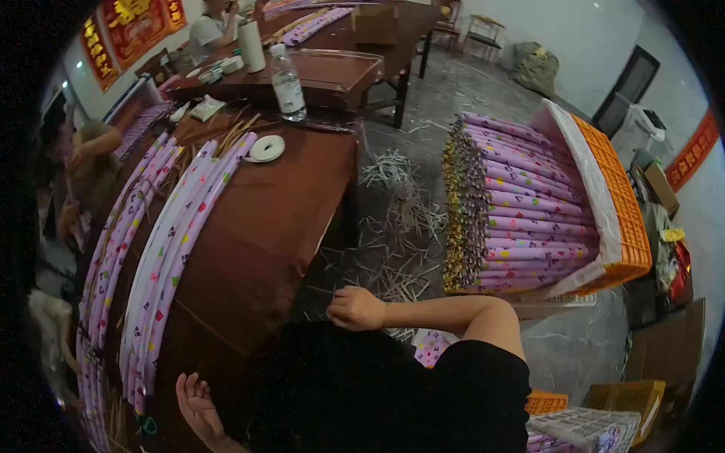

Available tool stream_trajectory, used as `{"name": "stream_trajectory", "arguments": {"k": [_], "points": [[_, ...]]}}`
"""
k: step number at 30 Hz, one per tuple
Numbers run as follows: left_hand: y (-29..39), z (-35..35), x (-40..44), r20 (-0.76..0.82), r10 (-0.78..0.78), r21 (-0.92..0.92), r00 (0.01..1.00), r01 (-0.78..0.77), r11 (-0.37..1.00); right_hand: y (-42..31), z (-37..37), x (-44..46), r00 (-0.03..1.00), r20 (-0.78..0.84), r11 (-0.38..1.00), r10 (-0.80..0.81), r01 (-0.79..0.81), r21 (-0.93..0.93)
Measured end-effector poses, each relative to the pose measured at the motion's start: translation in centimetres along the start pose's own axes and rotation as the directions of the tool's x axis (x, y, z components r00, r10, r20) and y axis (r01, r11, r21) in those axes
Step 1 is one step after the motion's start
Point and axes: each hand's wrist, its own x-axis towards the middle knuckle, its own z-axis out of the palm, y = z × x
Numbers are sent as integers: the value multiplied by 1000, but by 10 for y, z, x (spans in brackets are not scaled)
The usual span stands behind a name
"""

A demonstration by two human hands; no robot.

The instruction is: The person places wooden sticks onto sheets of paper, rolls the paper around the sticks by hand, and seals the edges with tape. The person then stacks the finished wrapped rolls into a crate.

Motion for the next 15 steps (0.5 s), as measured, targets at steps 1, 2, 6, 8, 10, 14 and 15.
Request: {"name": "stream_trajectory", "arguments": {"k": [1,2,6,8,10,14,15], "points": [[6,9,0,3,-9,-5,1000,9,1000,-9,0,17,998,-34,997,-56,58,58],[12,18,-1,6,-18,-9,1000,18,1000,-18,3,35,991,-66,984,-118,125,128],[35,47,7,111,37,25,993,-40,999,-42,1,113,910,-204,902,-362,397,170],[47,54,15,71,-30,119,997,21,993,-44,7,151,873,-228,857,-432,476,200],[47,57,23,11,-42,207,999,39,978,-49,11,187,876,-232,869,-422,464,173],[42,55,41,46,81,678,996,-91,730,-33,43,249,895,-181,901,-408,427,80],[42,53,46,110,134,804,985,-168,570,-27,51,262,908,-153,916,-389,399,37]]}}
